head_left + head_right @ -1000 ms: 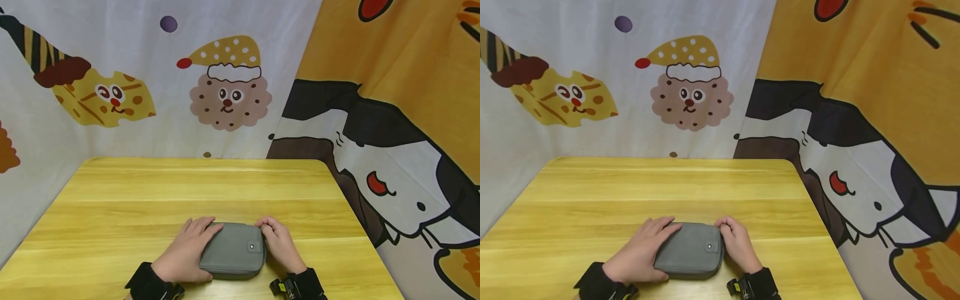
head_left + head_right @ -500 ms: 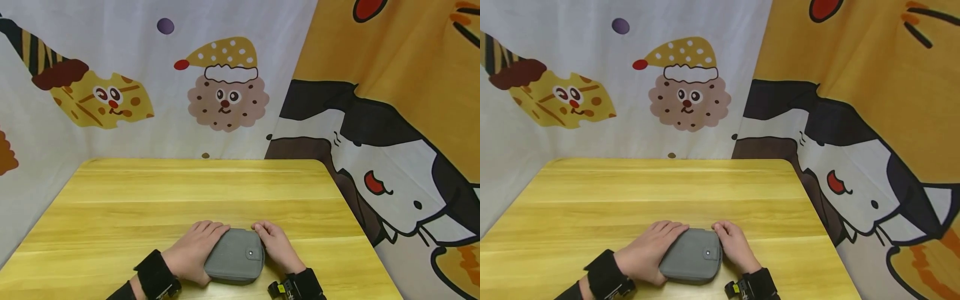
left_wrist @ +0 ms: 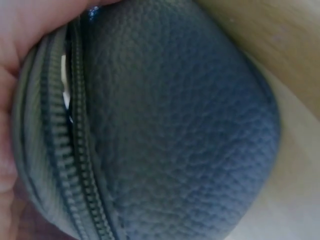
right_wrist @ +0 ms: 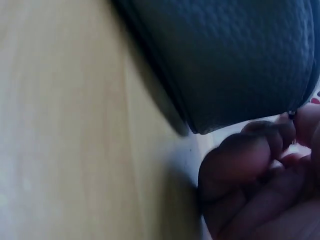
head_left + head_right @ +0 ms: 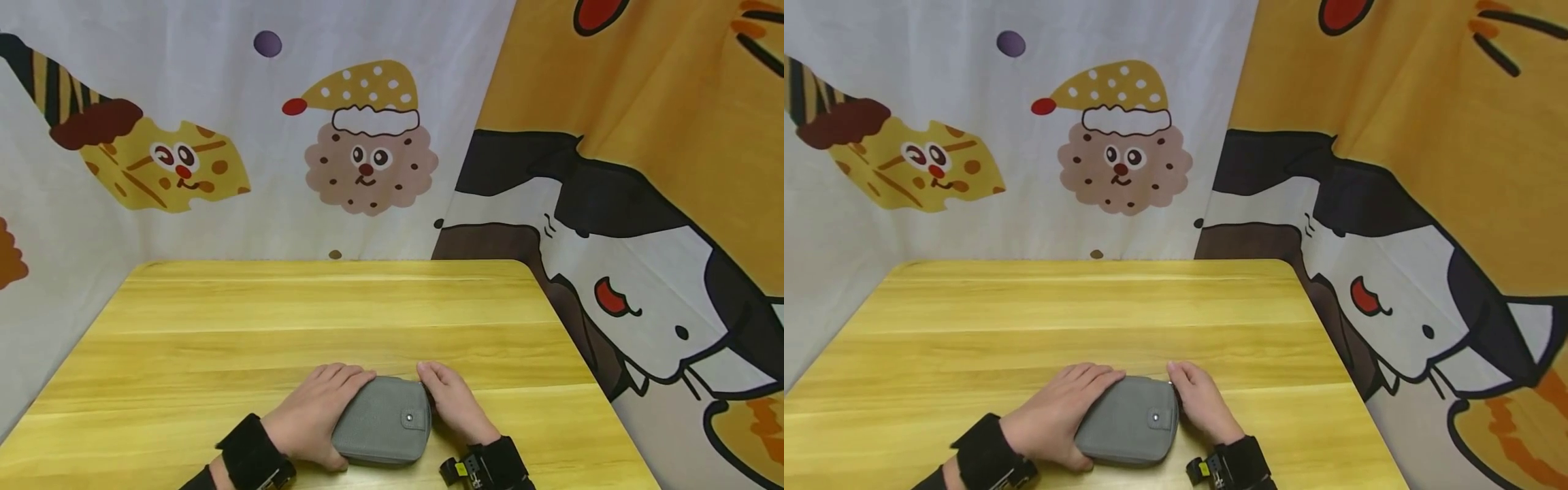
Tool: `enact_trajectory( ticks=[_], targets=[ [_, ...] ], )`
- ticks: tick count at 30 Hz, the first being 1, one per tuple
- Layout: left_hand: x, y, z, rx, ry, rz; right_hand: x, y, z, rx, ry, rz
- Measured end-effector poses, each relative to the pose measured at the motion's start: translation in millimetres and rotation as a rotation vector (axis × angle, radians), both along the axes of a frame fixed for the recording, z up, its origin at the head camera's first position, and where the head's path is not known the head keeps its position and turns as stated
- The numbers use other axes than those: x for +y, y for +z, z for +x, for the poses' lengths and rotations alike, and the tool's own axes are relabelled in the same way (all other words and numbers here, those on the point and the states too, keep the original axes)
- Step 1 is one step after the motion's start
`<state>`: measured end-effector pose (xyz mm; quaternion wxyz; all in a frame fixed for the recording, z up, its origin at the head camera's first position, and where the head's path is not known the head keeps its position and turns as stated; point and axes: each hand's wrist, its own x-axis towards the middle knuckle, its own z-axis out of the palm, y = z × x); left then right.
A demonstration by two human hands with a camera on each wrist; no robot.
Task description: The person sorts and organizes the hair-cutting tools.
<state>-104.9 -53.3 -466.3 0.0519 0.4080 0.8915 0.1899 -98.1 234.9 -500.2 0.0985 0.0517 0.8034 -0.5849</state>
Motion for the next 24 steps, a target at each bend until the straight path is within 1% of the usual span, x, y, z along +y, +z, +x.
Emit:
enact_trajectory(
  ticks=[2, 6, 8, 9, 11, 13, 15, 18, 19, 21, 22, 24],
  targets=[
    [-1, -0.5, 0.9, 0.007, 0.009, 0.007, 1, -0.2, -1.6, 0.017, 0.000, 0.077],
    [0, -0.5, 3.7, 0.027, 0.034, 0.000, 0, 4.8, -2.5, 0.090, -0.038, 0.314],
    [0, -0.4, 5.5, 0.040, 0.049, -0.002, 1, 9.3, -1.3, 0.104, -0.056, 0.388],
    [1, -0.5, 6.5, 0.045, 0.057, -0.003, 1, 11.6, -0.9, 0.102, -0.057, 0.403],
    [1, -0.5, 7.4, 0.056, 0.071, -0.002, 5, 15.6, -0.1, 0.071, -0.043, 0.401],
    [2, -0.7, 8.3, 0.063, 0.081, 0.000, 10, 17.8, 0.4, 0.030, 0.004, 0.385],
    [2, -1.1, 8.8, 0.063, 0.091, 0.001, 17, 19.7, 1.4, -0.012, 0.077, 0.365],
    [2, -2.7, 9.1, 0.049, 0.113, 0.011, 29, 21.2, 4.0, -0.052, 0.220, 0.349],
    [1, -3.3, 9.0, 0.044, 0.124, 0.017, 32, 21.4, 4.6, -0.058, 0.262, 0.342],
    [0, -4.7, 8.7, 0.034, 0.151, 0.025, 36, 20.9, 5.4, -0.058, 0.319, 0.332],
    [0, -5.4, 8.5, 0.033, 0.168, 0.032, 37, 20.2, 5.4, -0.055, 0.333, 0.319],
    [-1, -6.7, 7.6, 0.036, 0.201, 0.038, 38, 18.5, 5.0, -0.031, 0.332, 0.288]
  ],
)
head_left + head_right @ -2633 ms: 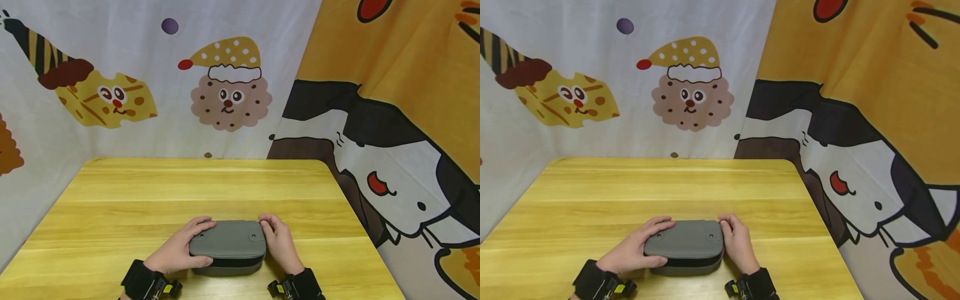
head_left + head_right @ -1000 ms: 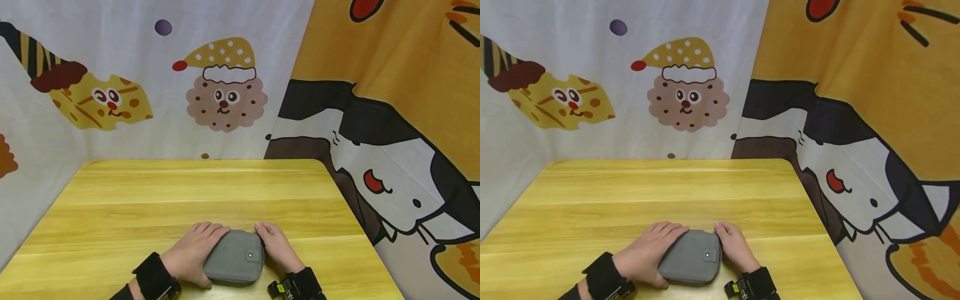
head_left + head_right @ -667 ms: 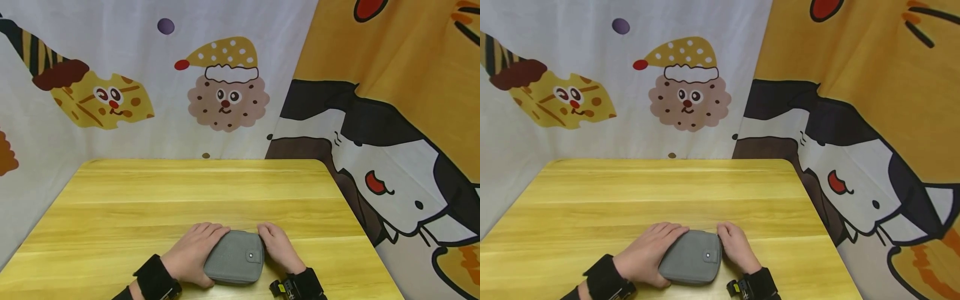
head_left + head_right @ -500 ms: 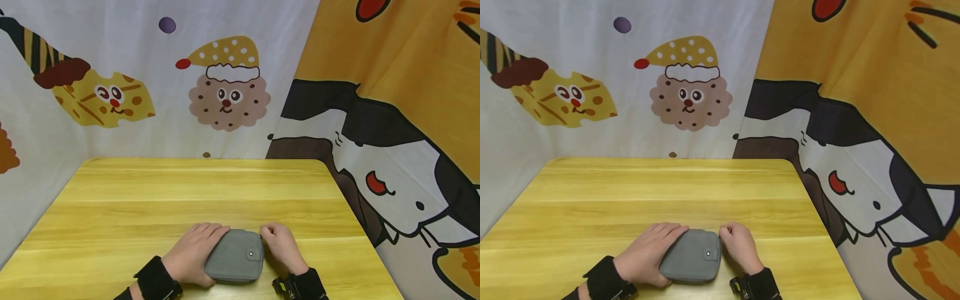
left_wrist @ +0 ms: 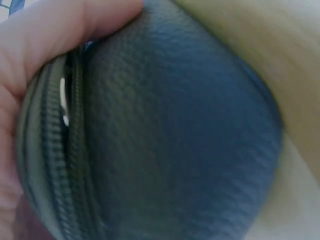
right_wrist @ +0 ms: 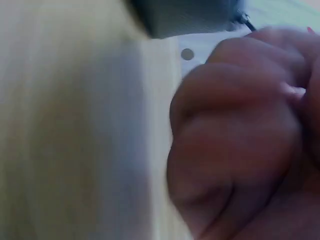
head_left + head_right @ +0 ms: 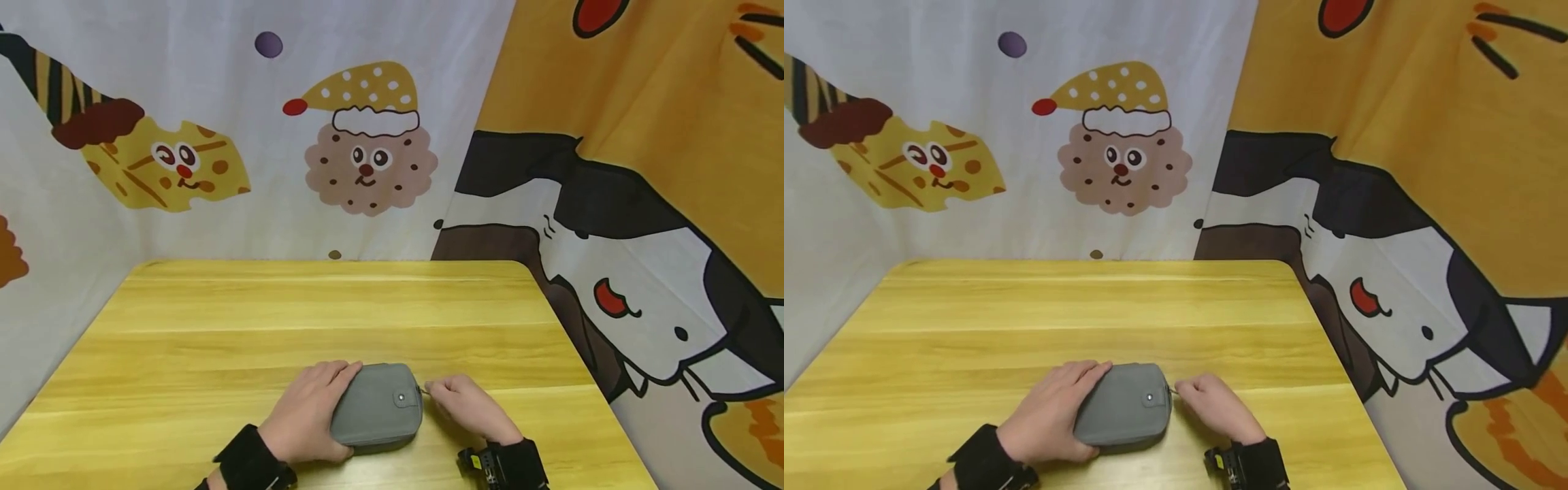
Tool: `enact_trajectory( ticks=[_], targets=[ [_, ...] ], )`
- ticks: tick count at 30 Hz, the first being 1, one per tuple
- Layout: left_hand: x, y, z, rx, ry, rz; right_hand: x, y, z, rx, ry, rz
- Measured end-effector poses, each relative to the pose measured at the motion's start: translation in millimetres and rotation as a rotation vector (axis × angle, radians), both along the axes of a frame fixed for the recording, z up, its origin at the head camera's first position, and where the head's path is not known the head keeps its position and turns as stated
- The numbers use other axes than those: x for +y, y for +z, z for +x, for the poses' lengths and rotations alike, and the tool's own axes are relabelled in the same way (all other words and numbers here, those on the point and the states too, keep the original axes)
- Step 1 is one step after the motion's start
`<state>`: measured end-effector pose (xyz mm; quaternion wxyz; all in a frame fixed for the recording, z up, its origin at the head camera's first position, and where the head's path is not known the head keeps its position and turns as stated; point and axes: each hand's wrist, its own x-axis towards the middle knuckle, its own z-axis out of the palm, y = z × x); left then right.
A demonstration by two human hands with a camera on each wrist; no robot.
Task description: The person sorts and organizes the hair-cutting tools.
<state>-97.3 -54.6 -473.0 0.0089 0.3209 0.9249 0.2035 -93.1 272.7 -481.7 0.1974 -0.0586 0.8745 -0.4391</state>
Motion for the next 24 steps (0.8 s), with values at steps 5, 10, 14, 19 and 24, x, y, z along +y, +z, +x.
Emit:
enact_trajectory(
  ticks=[5, 10, 14, 19, 24],
  targets=[
    [-5, -2.9, -1.6, 0.024, 0.038, 0.011, -5, -4.0, -1.3, 0.057, 0.023, -0.091],
    [-8, -3.6, -1.3, 0.036, 0.037, 0.015, -12, -6.1, -1.0, 0.099, 0.053, -0.074],
    [-8, -3.6, -1.1, 0.037, 0.039, 0.007, -17, -5.7, 0.4, 0.149, 0.057, -0.030],
    [-9, -3.5, -1.3, 0.036, 0.038, 0.001, -22, 0.1, 3.1, 0.207, 0.090, 0.018],
    [-9, -3.8, -1.4, 0.037, 0.039, -0.006, -31, 4.9, 4.6, 0.292, 0.109, 0.124]
  ],
)
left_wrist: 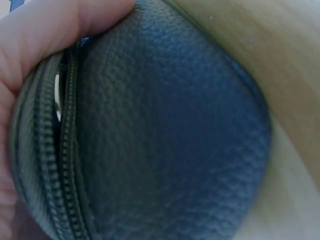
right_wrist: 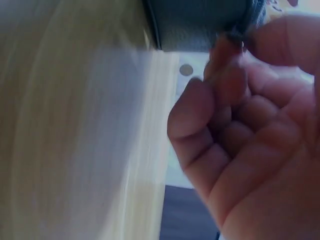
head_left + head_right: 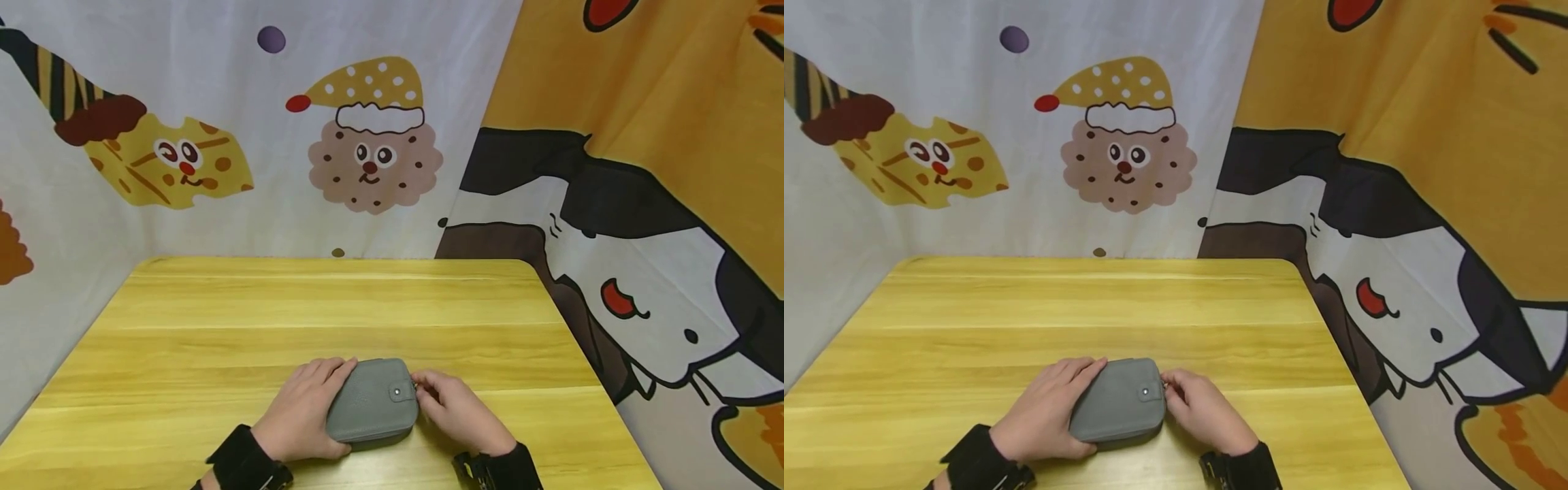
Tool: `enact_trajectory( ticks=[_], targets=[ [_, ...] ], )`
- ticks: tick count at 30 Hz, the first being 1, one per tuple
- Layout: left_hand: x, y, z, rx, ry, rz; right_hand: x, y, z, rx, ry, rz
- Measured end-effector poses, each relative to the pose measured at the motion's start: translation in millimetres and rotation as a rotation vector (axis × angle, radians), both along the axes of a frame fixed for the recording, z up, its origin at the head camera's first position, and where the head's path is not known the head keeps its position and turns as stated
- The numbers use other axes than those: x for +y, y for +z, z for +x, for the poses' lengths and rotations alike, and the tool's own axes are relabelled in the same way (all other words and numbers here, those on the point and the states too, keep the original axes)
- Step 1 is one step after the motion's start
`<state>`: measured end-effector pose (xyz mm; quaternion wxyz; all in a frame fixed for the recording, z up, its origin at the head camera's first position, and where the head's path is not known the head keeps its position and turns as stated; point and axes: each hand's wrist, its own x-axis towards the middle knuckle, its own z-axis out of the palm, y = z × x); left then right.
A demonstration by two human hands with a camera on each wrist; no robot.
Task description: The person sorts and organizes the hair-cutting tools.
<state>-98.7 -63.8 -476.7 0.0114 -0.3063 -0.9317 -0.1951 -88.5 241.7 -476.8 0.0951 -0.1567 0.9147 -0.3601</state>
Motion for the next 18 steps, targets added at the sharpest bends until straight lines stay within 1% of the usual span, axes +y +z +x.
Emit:
enact_trajectory(
  ticks=[5, 8, 10, 11, 13, 16, 18],
  targets=[
    [0, 1.6, 1.2, -0.011, 0.004, 0.000, -7, -2.9, 2.0, 0.224, -0.047, 0.190],
    [-1, 2.7, 1.2, -0.014, -0.003, 0.005, -6, -5.7, 3.1, 0.335, -0.062, 0.245],
    [-2, 2.7, -0.2, -0.014, 0.006, 0.004, -5, -6.2, 3.6, 0.394, -0.052, 0.260],
    [-2, 2.7, -1.5, -0.012, 0.017, 0.004, -5, -5.7, 3.8, 0.417, -0.037, 0.262],
    [-4, 2.8, -5.0, -0.005, 0.059, -0.003, -5, -4.1, 4.6, 0.450, -0.001, 0.265],
    [-5, 2.9, -11.3, 0.017, 0.142, -0.031, -10, -3.1, 5.2, 0.487, 0.041, 0.278],
    [-1, 2.5, -14.2, 0.048, 0.202, -0.049, -17, -3.4, 5.6, 0.524, 0.057, 0.288]
  ],
)
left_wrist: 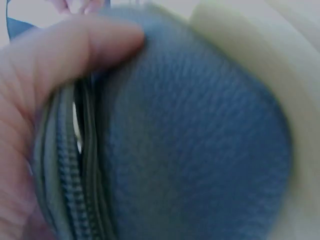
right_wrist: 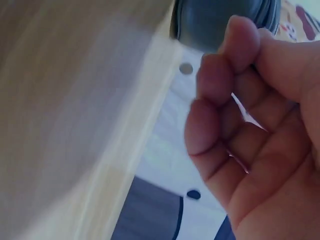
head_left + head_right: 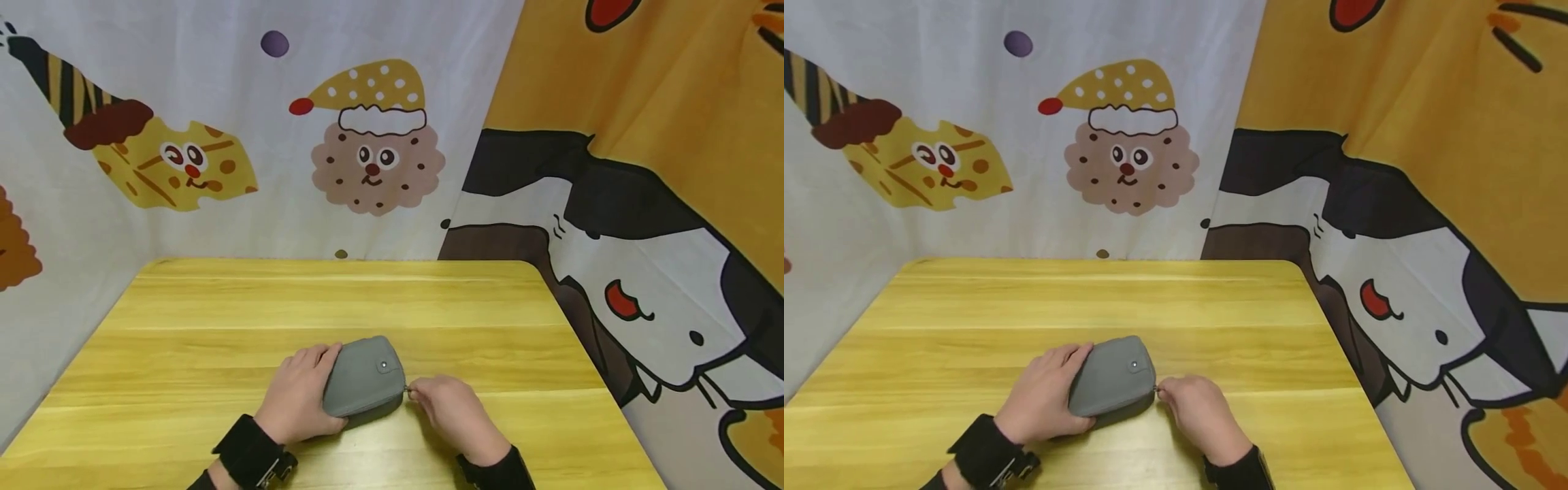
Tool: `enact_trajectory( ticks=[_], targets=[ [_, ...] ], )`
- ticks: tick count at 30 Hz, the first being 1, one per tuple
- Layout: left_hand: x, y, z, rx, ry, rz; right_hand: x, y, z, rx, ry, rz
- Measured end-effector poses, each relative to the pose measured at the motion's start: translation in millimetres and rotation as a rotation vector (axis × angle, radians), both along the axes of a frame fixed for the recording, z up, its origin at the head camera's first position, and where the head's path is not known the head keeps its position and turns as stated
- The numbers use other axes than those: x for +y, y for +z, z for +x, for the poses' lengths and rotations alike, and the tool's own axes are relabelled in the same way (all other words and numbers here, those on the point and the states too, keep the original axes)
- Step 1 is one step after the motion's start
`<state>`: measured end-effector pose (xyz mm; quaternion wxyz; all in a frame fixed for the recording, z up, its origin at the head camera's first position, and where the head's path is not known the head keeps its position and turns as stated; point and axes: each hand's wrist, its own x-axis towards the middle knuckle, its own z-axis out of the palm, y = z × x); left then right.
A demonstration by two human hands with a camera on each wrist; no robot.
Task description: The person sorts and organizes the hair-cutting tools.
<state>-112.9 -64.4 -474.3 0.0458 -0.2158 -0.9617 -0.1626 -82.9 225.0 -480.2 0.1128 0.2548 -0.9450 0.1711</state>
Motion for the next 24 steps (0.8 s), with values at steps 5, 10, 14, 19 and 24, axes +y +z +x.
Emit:
enact_trajectory(
  ticks=[5, 10, 14, 19, 24],
  targets=[
    [21, -1.1, 3.2, 0.049, 0.133, -0.028, -19, -3.5, 1.5, 0.110, 0.029, 0.031],
    [27, 4.8, 10.6, -0.050, 0.114, 0.013, -23, -6.7, 3.1, 0.021, 0.066, 0.006],
    [10, 13.5, 16.7, -0.221, -0.042, 0.075, -17, -5.4, 2.4, -0.085, -0.043, -0.041],
    [0, 17.4, 24.2, -0.342, -0.200, 0.149, -5, -3.7, -3.0, -0.042, -0.242, -0.062],
    [7, 14.3, 27.7, -0.266, -0.205, 0.092, -5, -1.4, -1.7, -0.064, -0.157, 0.009]
  ],
)
